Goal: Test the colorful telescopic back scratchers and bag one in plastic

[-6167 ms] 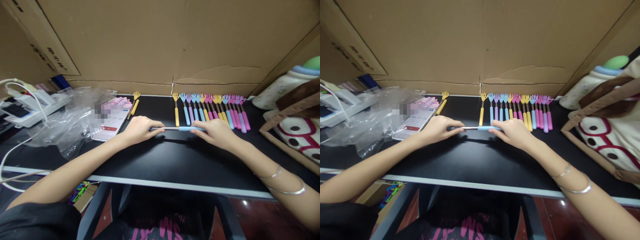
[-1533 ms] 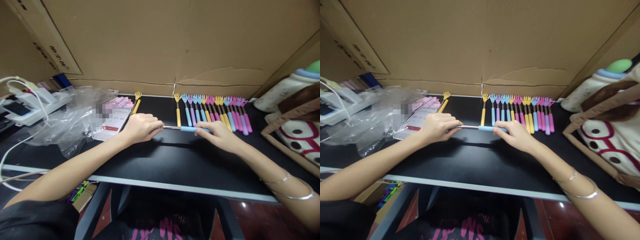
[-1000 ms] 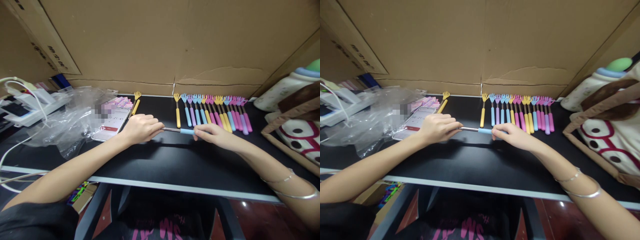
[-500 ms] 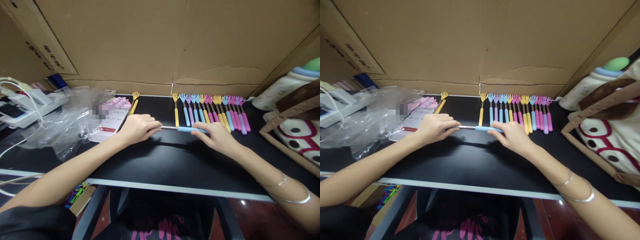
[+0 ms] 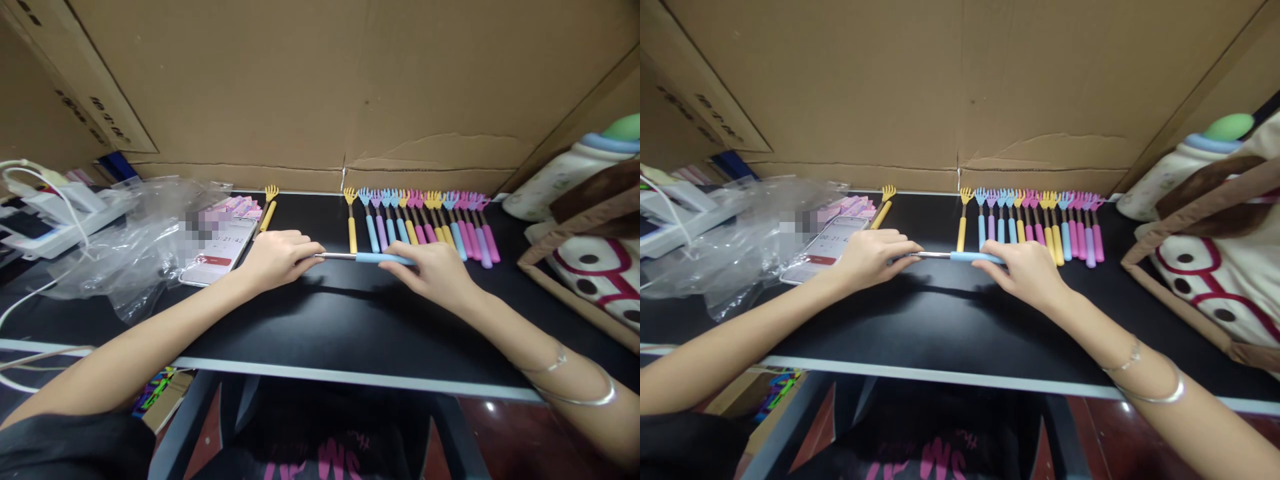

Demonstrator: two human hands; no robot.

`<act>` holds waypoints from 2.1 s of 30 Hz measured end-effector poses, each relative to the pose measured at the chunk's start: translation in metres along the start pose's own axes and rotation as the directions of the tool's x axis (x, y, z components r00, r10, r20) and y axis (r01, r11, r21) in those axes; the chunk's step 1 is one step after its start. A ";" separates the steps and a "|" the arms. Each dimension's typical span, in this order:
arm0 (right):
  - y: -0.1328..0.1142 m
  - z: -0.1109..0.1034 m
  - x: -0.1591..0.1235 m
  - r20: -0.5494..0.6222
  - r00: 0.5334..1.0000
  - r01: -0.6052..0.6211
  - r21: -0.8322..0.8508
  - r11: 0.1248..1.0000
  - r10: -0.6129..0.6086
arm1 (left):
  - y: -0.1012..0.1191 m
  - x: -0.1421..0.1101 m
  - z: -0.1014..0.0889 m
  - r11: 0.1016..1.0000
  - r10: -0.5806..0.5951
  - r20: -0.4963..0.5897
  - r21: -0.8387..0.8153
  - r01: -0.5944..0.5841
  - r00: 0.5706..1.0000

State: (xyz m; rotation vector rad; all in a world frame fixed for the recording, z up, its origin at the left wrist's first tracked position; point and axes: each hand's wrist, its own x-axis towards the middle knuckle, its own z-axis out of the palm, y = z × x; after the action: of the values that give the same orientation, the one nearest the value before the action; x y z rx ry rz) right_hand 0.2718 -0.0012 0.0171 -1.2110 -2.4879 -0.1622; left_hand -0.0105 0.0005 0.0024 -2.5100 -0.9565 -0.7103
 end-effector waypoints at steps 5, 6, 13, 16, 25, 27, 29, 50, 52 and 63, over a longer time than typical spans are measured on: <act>0.001 -0.002 0.001 0.011 1.000 0.013 0.021 1.000 -0.014 | 0.001 0.001 -0.001 1.000 0.000 0.016 0.021 0.000 1.000; 0.001 -0.002 0.001 0.015 1.000 0.020 0.012 1.000 -0.020 | 0.001 0.001 -0.001 1.000 0.000 0.026 0.022 -0.001 1.000; -0.002 0.004 0.001 0.188 0.973 0.141 -0.042 0.989 -0.131 | 0.006 0.002 -0.001 0.999 -0.027 0.198 -0.028 0.034 0.980; -0.002 0.006 0.001 0.252 0.958 0.143 -0.011 0.990 -0.135 | 0.008 0.003 -0.001 0.991 -0.061 0.274 -0.097 0.091 0.960; 0.004 0.007 0.001 0.288 0.946 0.143 0.031 0.989 -0.146 | 0.004 0.002 -0.002 0.978 -0.002 0.378 -0.194 0.081 0.926; 0.005 0.007 0.001 0.280 0.943 0.172 0.053 0.984 -0.180 | 0.003 0.002 -0.002 0.975 0.014 0.383 -0.210 0.072 0.923; 0.004 0.006 0.001 0.282 0.937 0.191 0.074 0.979 -0.205 | 0.002 0.003 -0.002 0.975 0.032 0.384 -0.214 0.055 0.923; 0.008 0.007 0.001 0.298 0.936 0.169 0.087 0.982 -0.187 | -0.007 0.002 0.005 0.982 0.107 0.344 -0.185 -0.045 0.933; 0.008 0.007 0.001 0.301 0.936 0.167 0.081 0.983 -0.184 | -0.007 0.003 0.004 0.982 0.107 0.350 -0.184 -0.043 0.931; 0.005 -0.001 0.000 0.335 0.926 0.166 0.056 0.985 -0.175 | -0.011 0.003 0.002 0.989 0.106 0.338 -0.133 -0.063 0.935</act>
State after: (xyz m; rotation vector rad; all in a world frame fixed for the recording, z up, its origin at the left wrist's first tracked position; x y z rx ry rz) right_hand 0.2763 0.0017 0.0172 -1.0863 -2.8847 0.0405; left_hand -0.0155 0.0115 0.0040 -2.8245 -0.9316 -0.3126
